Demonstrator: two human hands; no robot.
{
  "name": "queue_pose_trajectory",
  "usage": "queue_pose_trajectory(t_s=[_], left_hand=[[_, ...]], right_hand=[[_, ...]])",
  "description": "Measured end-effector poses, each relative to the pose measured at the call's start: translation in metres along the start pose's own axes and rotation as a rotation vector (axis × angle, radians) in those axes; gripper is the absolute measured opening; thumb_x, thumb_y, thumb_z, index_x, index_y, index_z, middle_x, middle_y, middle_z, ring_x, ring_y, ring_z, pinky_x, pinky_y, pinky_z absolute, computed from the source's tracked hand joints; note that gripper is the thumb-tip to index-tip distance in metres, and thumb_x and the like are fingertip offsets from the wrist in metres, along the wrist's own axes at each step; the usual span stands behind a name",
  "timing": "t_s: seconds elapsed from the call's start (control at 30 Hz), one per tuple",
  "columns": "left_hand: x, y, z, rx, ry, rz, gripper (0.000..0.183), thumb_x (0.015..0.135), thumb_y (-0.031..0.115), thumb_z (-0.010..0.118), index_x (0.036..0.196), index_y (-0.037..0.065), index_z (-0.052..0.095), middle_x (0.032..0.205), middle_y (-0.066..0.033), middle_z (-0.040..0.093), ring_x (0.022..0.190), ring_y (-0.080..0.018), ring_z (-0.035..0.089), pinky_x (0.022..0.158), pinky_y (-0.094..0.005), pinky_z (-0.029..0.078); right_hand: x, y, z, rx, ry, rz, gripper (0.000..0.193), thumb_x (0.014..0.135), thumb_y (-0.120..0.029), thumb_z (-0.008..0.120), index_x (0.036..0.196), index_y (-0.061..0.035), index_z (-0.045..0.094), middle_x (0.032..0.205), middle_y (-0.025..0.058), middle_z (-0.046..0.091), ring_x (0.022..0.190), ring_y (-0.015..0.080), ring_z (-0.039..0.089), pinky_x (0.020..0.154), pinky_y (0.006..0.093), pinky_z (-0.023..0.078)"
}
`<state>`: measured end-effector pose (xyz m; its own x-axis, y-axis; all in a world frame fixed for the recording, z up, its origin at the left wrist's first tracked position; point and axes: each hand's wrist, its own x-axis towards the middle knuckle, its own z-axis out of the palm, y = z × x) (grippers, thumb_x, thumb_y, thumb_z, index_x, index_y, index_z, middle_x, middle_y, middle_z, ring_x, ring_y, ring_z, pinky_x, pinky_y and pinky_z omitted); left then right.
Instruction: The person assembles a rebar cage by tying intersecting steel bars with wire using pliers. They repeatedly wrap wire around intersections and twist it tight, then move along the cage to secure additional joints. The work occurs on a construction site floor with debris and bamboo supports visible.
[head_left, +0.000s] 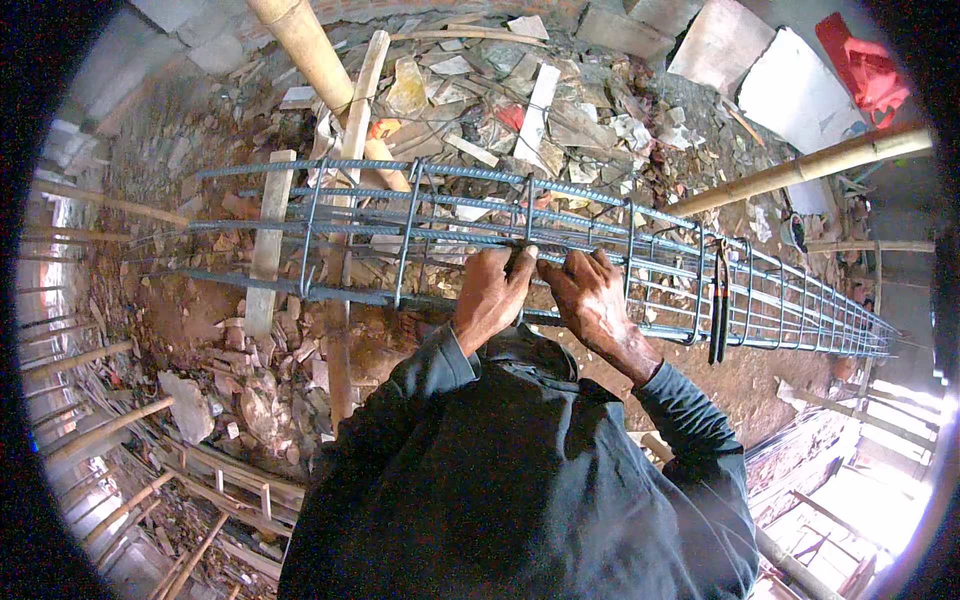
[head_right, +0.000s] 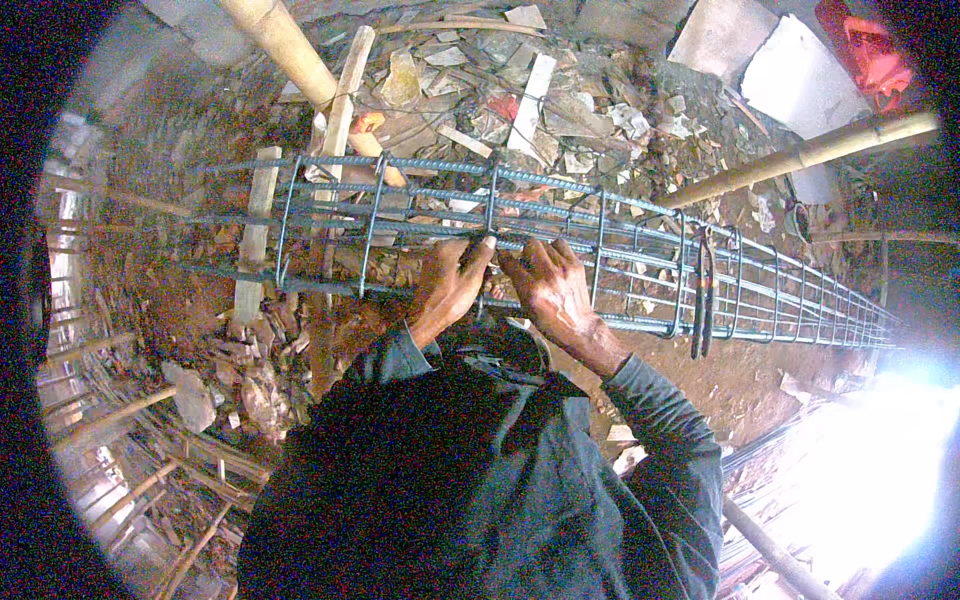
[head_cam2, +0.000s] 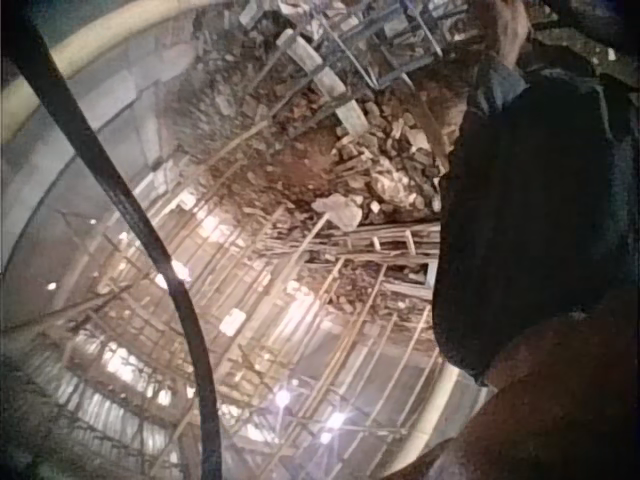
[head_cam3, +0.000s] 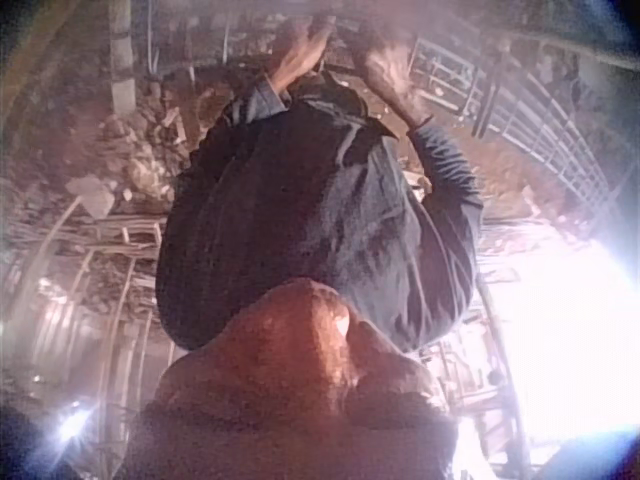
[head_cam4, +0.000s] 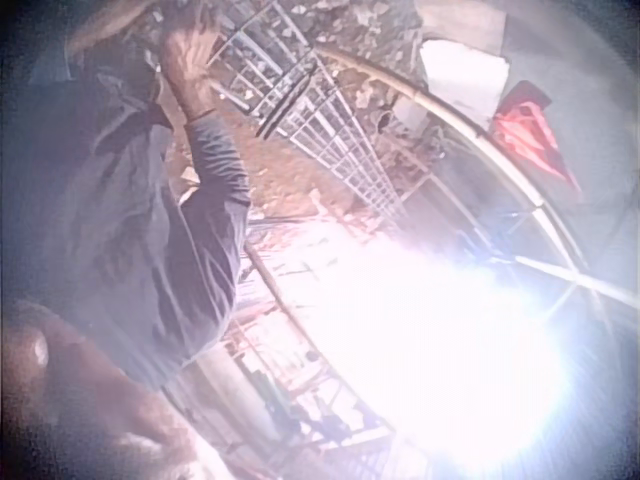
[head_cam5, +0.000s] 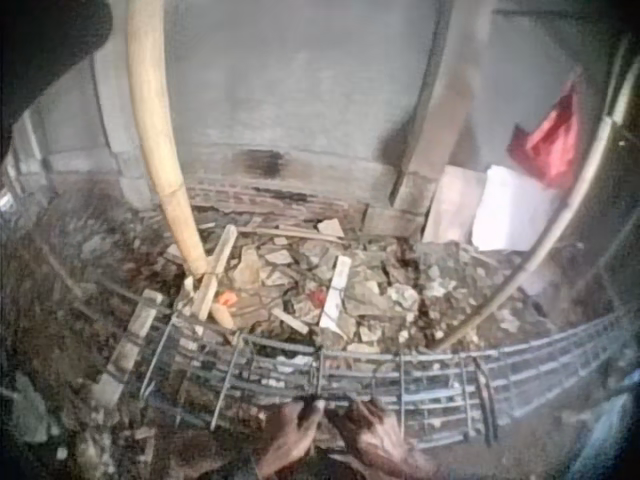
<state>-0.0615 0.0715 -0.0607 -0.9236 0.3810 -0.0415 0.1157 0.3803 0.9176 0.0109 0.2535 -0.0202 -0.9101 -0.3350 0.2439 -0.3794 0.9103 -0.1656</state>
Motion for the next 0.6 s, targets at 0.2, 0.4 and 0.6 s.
queue_pose_trajectory(t_s=[0.2, 0.4, 0.6], left_hand=[[0.008, 0.008, -0.006, 0.077, -0.062, 0.042, 0.039, 0.105, 0.027, 0.066, 0.082, -0.003, 0.073, 0.070, -0.0220, 0.069, 0.064, -0.0405, 0.068, 0.062, -0.0506, 0.048], [0.009, 0.016, -0.003, 0.157, -0.088, 0.001, 0.028, 0.097, 0.020, 0.073, 0.081, -0.003, 0.073, 0.071, -0.0234, 0.070, 0.068, -0.0429, 0.070, 0.066, -0.0506, 0.054], [0.003, 0.027, -0.009, 0.305, -0.035, 0.089, 0.022, 0.084, 0.015, 0.078, 0.077, -0.003, 0.069, 0.075, -0.0282, 0.068, 0.074, -0.0483, 0.068, 0.069, -0.0567, 0.052]], right_hand=[[-0.006, -0.010, 0.006, 0.030, 0.028, 0.102, 0.037, 0.089, -0.017, 0.068, 0.126, -0.0158, 0.074, 0.095, 0.0042, 0.064, 0.089, 0.0238, 0.066, 0.087, 0.0454, 0.045], [-0.005, -0.017, 0.008, -0.023, 0.026, 0.243, 0.033, 0.092, -0.023, 0.068, 0.124, -0.0218, 0.074, 0.103, 0.0007, 0.067, 0.111, 0.0255, 0.065, 0.106, 0.0599, 0.034], [0.020, -0.004, 0.017, 0.018, 0.014, 0.410, 0.044, 0.087, -0.036, 0.079, 0.120, -0.0108, 0.064, 0.114, 0.0116, 0.060, 0.116, 0.0351, 0.057, 0.103, 0.0574, 0.039]])
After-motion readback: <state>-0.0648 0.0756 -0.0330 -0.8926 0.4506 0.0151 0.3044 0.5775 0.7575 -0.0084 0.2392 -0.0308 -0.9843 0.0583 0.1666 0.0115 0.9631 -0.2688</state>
